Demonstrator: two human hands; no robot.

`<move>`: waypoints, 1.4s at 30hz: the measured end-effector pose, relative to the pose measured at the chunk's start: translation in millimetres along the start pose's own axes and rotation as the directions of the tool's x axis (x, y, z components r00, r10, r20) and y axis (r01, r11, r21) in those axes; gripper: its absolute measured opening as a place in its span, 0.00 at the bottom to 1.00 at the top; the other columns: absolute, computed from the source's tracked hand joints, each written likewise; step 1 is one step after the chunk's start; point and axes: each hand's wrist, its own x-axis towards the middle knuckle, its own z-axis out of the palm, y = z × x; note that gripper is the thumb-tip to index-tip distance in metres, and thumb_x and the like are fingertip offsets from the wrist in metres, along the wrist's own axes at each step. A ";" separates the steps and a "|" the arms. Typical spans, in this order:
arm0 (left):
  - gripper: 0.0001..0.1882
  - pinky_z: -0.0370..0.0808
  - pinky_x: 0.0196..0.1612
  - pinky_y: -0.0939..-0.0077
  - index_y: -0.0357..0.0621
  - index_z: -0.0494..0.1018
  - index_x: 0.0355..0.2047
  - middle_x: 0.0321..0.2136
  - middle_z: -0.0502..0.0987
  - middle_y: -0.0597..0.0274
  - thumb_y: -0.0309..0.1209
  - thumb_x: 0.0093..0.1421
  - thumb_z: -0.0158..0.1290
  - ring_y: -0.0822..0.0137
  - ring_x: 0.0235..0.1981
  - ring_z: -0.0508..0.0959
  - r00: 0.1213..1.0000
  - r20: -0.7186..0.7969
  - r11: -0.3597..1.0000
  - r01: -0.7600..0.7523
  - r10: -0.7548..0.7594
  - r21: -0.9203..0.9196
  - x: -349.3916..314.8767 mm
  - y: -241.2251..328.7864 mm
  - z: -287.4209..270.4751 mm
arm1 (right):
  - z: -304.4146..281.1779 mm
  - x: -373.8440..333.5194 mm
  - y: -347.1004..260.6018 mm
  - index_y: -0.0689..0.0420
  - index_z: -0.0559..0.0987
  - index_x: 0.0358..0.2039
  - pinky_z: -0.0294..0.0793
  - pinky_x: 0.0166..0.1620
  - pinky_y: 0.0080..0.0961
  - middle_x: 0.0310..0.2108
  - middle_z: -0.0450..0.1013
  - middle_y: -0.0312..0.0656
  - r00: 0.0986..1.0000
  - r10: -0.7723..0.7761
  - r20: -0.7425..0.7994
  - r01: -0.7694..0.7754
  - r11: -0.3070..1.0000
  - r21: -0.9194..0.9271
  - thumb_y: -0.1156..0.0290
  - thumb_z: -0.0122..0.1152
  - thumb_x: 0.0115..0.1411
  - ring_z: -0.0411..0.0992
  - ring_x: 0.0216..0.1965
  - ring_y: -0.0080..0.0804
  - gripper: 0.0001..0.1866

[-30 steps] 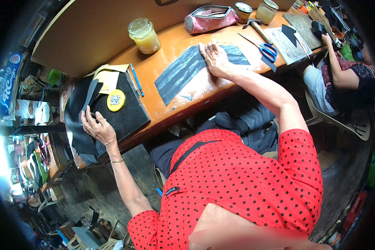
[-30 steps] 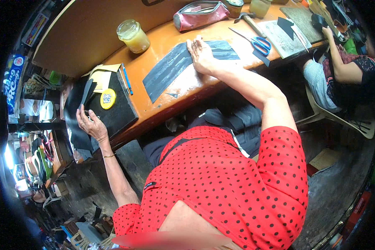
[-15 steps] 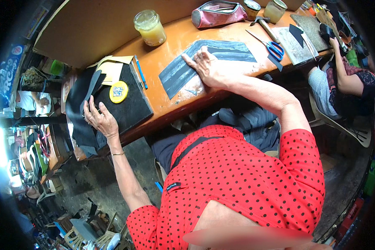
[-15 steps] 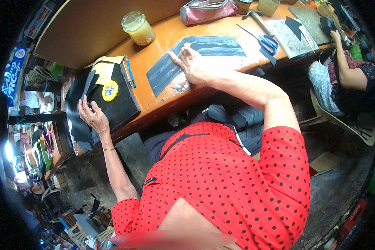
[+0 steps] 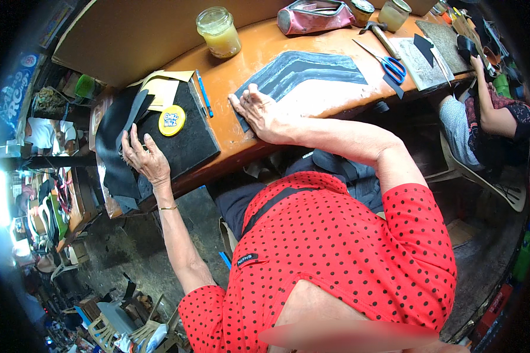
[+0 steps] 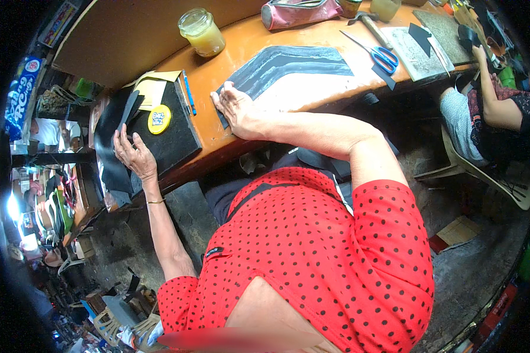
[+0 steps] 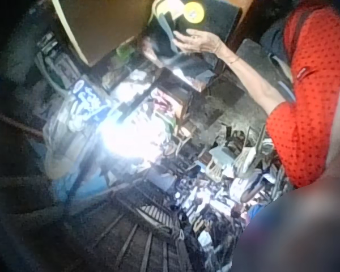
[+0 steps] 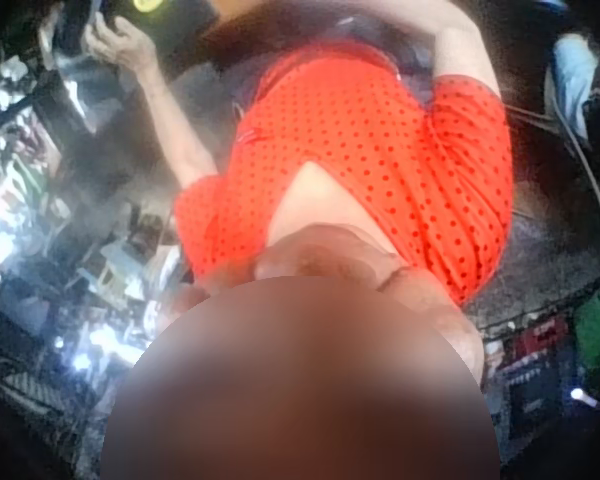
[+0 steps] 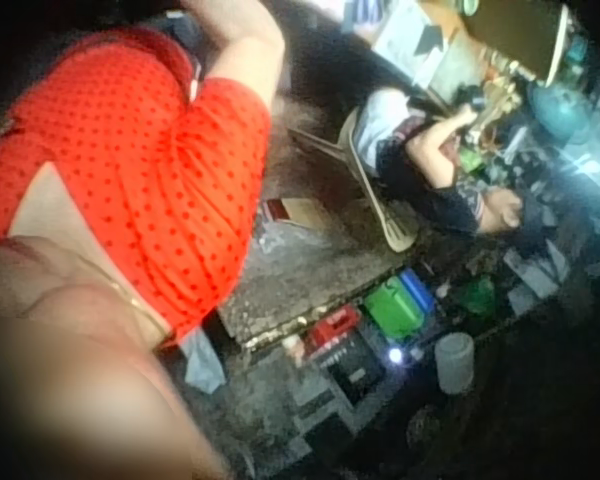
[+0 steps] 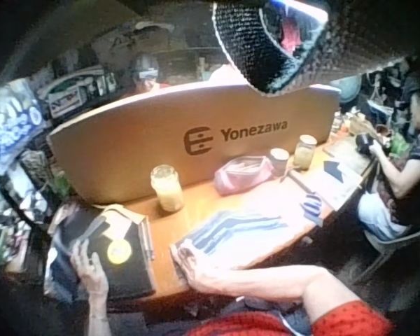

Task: The person repeatedly applies a yellow paste from a jar onto a black rubber sole piece using a small brush, then sets the piece aside. The process is repeated on multiple sole pieces at a workbench in a shoe workshop.

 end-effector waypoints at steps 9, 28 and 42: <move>0.19 0.57 0.60 0.61 0.44 0.69 0.54 0.54 0.65 0.53 0.31 0.62 0.48 0.57 0.58 0.62 1.000 0.008 1.000 -0.013 0.012 0.026 0.5 -0.4 -3.0 | 10.7 10.0 24.6 0.49 0.55 0.65 0.37 0.63 0.46 0.55 0.65 0.43 0.994 0.068 0.090 -0.095 0.934 0.344 0.64 0.37 0.64 0.56 0.62 0.37 0.27; 0.17 0.57 0.59 0.59 0.44 0.72 0.49 0.52 0.67 0.48 0.31 0.59 0.51 0.53 0.57 0.64 0.971 0.001 0.967 0.239 -0.240 -0.086 9.9 -18.2 -13.9 | 129.0 -104.2 179.4 0.58 0.59 0.62 0.68 0.54 0.38 0.50 0.69 0.59 0.720 0.645 0.256 -0.587 0.370 0.720 0.75 0.49 0.50 0.70 0.50 0.50 0.35; 0.38 0.63 0.58 0.65 0.36 0.67 0.55 0.53 0.70 0.43 0.55 0.54 0.54 0.54 0.56 0.69 0.567 0.294 0.590 0.808 -0.770 -0.013 45.4 -135.8 -54.9 | 145.0 -116.3 165.7 0.55 0.42 0.68 0.70 0.31 0.26 0.23 0.68 0.40 0.595 0.745 0.301 -0.568 0.124 0.813 0.80 0.54 0.43 0.66 0.23 0.33 0.51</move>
